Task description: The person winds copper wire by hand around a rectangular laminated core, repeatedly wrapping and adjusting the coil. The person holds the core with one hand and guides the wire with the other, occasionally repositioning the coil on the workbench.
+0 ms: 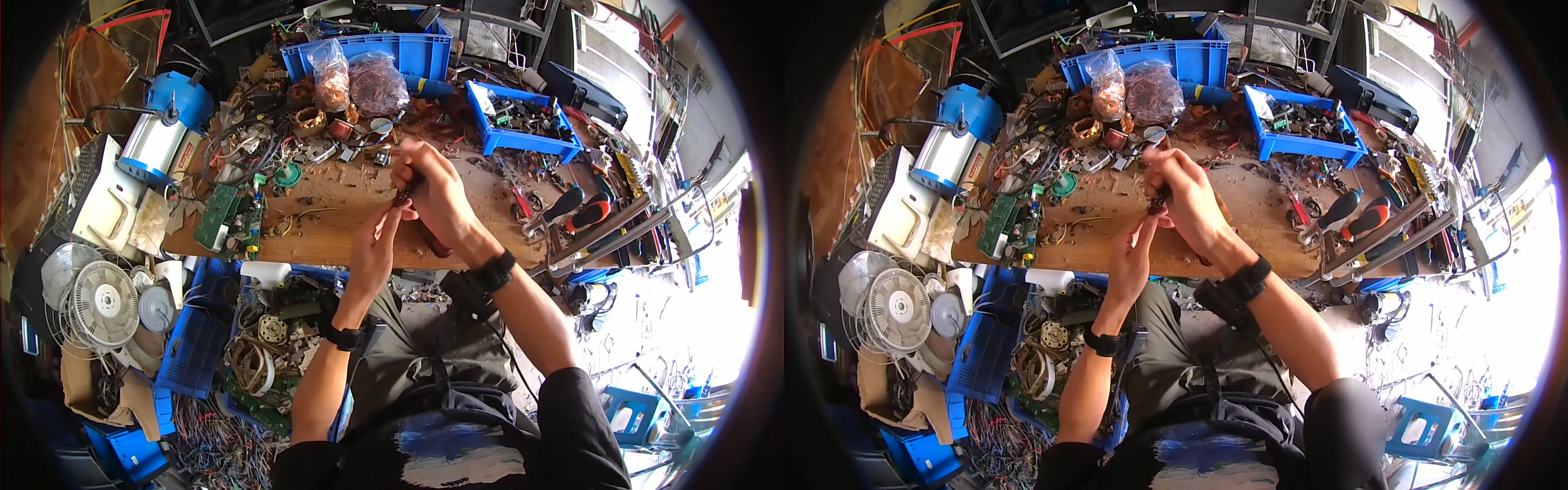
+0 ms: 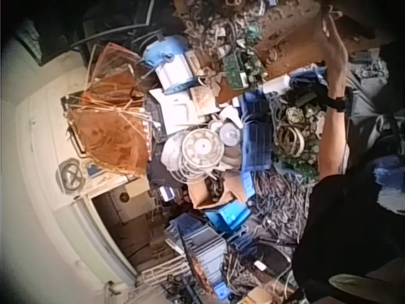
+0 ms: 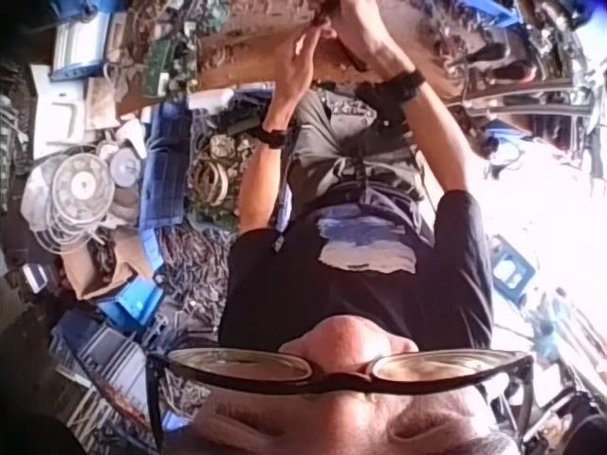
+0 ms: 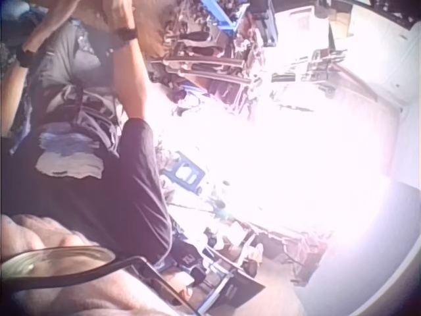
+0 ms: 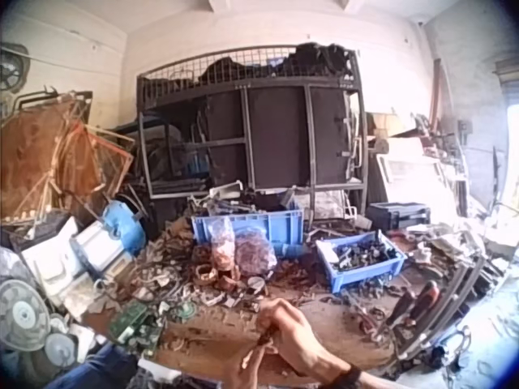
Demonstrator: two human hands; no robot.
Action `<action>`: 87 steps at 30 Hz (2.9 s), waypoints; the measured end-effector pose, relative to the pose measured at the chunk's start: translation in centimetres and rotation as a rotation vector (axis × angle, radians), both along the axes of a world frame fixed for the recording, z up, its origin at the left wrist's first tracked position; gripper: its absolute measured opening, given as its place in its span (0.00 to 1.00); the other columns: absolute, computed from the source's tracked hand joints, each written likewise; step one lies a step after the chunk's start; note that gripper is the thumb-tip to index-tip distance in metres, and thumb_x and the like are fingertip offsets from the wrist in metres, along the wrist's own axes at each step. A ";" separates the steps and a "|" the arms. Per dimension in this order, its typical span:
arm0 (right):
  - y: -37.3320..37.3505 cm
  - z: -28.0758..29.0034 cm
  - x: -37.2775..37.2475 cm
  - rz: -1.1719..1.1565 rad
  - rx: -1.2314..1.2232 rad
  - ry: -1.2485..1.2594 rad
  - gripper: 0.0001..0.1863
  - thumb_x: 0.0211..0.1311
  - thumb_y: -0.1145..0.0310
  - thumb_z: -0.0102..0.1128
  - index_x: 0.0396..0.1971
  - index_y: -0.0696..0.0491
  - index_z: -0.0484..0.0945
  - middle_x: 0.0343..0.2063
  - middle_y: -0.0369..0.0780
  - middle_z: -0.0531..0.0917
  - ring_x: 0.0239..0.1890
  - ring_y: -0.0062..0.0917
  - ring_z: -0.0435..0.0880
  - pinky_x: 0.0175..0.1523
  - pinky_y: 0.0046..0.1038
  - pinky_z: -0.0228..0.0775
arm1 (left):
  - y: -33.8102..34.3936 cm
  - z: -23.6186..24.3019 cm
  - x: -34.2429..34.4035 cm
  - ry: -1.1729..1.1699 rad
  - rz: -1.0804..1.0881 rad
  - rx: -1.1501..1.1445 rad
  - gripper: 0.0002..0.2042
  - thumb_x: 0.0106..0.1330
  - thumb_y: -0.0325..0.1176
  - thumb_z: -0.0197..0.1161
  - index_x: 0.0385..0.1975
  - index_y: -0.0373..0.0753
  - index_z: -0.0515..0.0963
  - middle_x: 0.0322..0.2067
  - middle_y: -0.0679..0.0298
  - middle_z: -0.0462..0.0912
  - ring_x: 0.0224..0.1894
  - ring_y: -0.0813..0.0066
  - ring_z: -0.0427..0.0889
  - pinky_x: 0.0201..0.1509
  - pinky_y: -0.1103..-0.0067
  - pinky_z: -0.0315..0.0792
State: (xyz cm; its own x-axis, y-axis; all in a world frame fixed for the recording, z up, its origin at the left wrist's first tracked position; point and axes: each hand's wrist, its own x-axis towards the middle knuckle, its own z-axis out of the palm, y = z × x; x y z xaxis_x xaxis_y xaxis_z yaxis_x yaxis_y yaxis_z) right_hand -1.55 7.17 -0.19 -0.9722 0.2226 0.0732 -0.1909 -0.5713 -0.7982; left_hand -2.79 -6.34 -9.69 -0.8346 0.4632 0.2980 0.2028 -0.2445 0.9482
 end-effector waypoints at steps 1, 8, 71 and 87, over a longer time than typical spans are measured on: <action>0.2 0.2 0.8 0.023 0.113 -0.019 0.20 0.82 0.51 0.54 0.33 0.52 0.73 0.25 0.33 0.71 0.29 0.18 0.71 0.31 0.24 0.64 | 0.0 -0.1 -0.4 -0.046 -0.029 0.049 0.18 0.84 0.36 0.54 0.64 0.30 0.76 0.50 0.58 0.87 0.55 0.72 0.83 0.67 0.75 0.71; 1.1 -1.6 0.0 -0.024 0.454 -0.022 0.29 0.79 0.43 0.57 0.30 0.57 0.82 0.24 0.36 0.82 0.26 0.18 0.79 0.33 0.21 0.70 | 0.5 2.4 0.6 0.121 -0.010 -0.155 0.13 0.84 0.40 0.55 0.43 0.35 0.78 0.33 0.72 0.74 0.37 0.82 0.70 0.44 0.78 0.67; 14.5 -9.1 3.6 0.196 0.481 -0.190 0.18 0.77 0.67 0.63 0.60 0.61 0.80 0.52 0.38 0.86 0.51 0.19 0.85 0.59 0.24 0.79 | 4.5 -4.0 -1.0 0.389 0.204 -0.558 0.06 0.66 0.22 0.67 0.41 0.29 0.84 0.30 0.50 0.89 0.35 0.60 0.92 0.40 0.70 0.81; 9.3 4.7 4.4 -0.485 1.406 0.109 0.14 0.58 0.63 0.80 0.39 0.54 0.88 0.28 0.41 0.80 0.29 0.28 0.79 0.37 0.31 0.73 | 1.0 1.9 1.9 0.134 0.125 -0.144 0.27 0.79 0.29 0.63 0.75 0.36 0.65 0.69 0.54 0.73 0.70 0.65 0.74 0.75 0.65 0.69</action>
